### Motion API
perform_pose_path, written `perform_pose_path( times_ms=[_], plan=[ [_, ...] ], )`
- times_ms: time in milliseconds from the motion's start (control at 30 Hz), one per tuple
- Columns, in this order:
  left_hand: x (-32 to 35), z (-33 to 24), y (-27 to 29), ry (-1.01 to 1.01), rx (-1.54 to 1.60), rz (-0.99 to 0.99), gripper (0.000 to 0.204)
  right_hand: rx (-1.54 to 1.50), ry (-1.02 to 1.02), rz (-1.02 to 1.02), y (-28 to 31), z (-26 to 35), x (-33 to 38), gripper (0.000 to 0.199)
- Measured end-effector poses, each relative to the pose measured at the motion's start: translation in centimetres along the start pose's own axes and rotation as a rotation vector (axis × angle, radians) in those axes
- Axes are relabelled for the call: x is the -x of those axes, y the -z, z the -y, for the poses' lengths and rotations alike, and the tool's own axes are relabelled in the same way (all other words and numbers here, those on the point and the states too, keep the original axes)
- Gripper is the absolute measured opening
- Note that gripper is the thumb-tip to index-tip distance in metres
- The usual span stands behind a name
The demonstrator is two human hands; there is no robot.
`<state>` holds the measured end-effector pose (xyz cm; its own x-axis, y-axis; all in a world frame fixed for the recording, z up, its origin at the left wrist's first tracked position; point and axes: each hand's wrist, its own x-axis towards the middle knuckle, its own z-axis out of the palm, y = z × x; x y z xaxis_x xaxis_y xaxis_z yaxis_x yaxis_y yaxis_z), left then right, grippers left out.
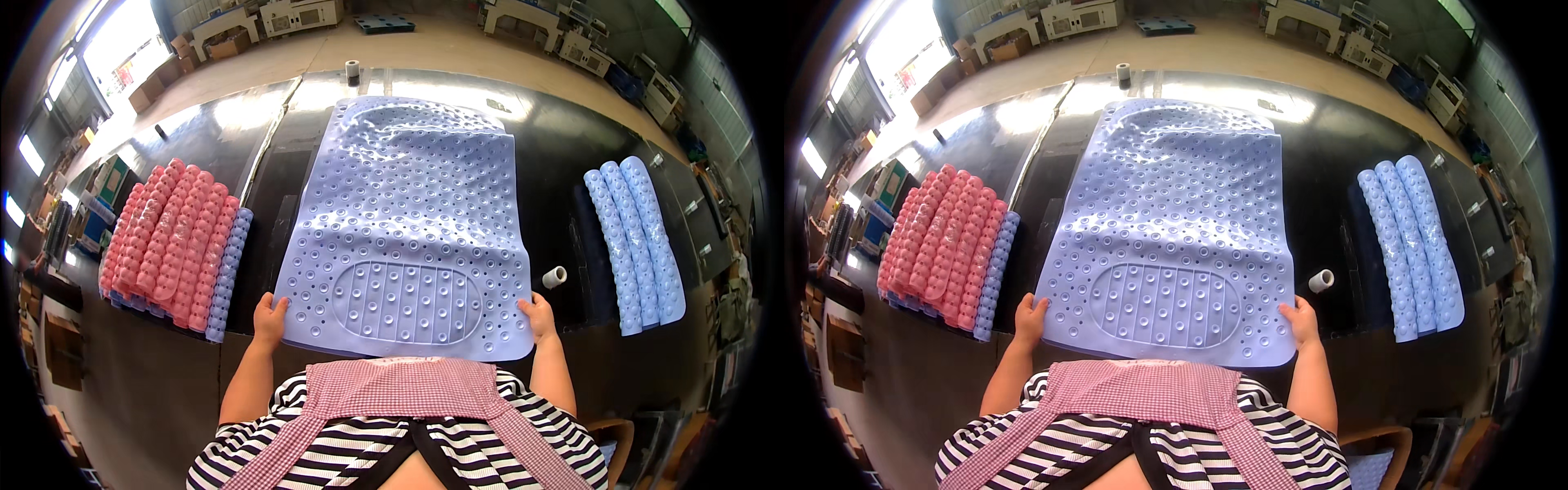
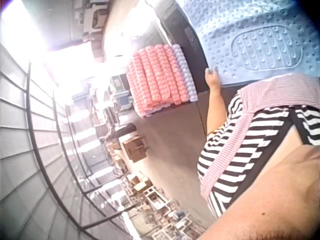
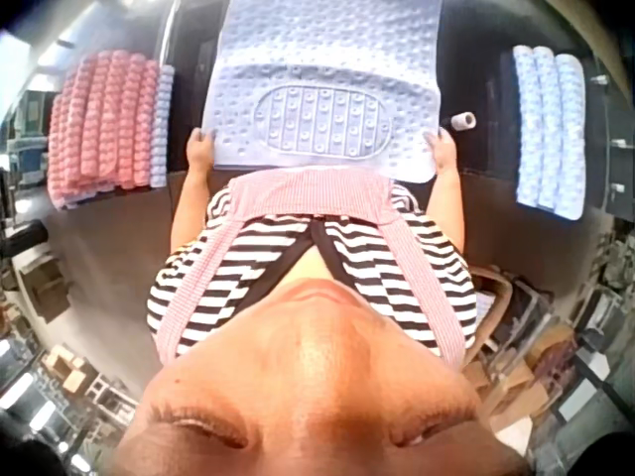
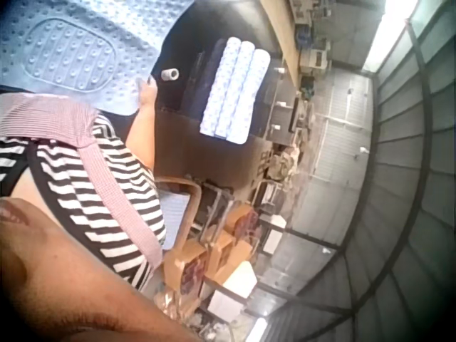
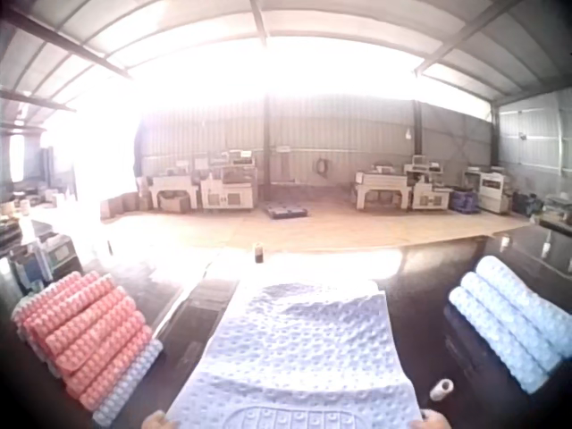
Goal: The person rolls textured blue bath mats one by one, securing each roll with a piece of clear adhesive tape, and places the finished rolls into a container.
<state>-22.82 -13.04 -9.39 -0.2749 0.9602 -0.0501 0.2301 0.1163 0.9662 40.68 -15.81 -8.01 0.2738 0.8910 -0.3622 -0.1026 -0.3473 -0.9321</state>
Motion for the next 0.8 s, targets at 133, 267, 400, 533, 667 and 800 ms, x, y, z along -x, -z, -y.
perform_pose_path(
  times_ms=[133, 267, 400, 533, 667, 800],
  plan=[
    [0.7, 0.3, 0.2, -0.109, -0.247, -0.019, 0.021, 0.162, 0.016, -0.040, 0.6, -0.6, 2.4, 0.046],
    [1.2, 0.6, -0.1, -0.200, -0.348, -0.065, 0.021, 0.095, 0.039, -0.039, 0.2, -2.1, 3.6, 0.044],
    [-0.3, -0.8, 0.1, -0.160, -0.353, -0.028, 0.017, 0.295, 0.150, -0.163, -0.8, -2.7, 2.3, 0.036],
    [-9.6, -9.3, -3.1, -0.107, -0.065, 0.144, 0.011, 0.563, 0.346, -0.225, -1.8, 6.1, -6.9, 0.016],
    [-25.5, -26.2, -2.2, -0.353, -0.199, 0.115, 0.028, -0.003, 0.574, 0.002, -4.9, 29.8, -15.6, 0.011],
    [-26.1, -35.8, 3.9, -1.097, -0.531, -0.370, 0.021, -0.319, 0.802, -0.120, -6.2, 39.1, -11.3, 0.027]
  ],
)
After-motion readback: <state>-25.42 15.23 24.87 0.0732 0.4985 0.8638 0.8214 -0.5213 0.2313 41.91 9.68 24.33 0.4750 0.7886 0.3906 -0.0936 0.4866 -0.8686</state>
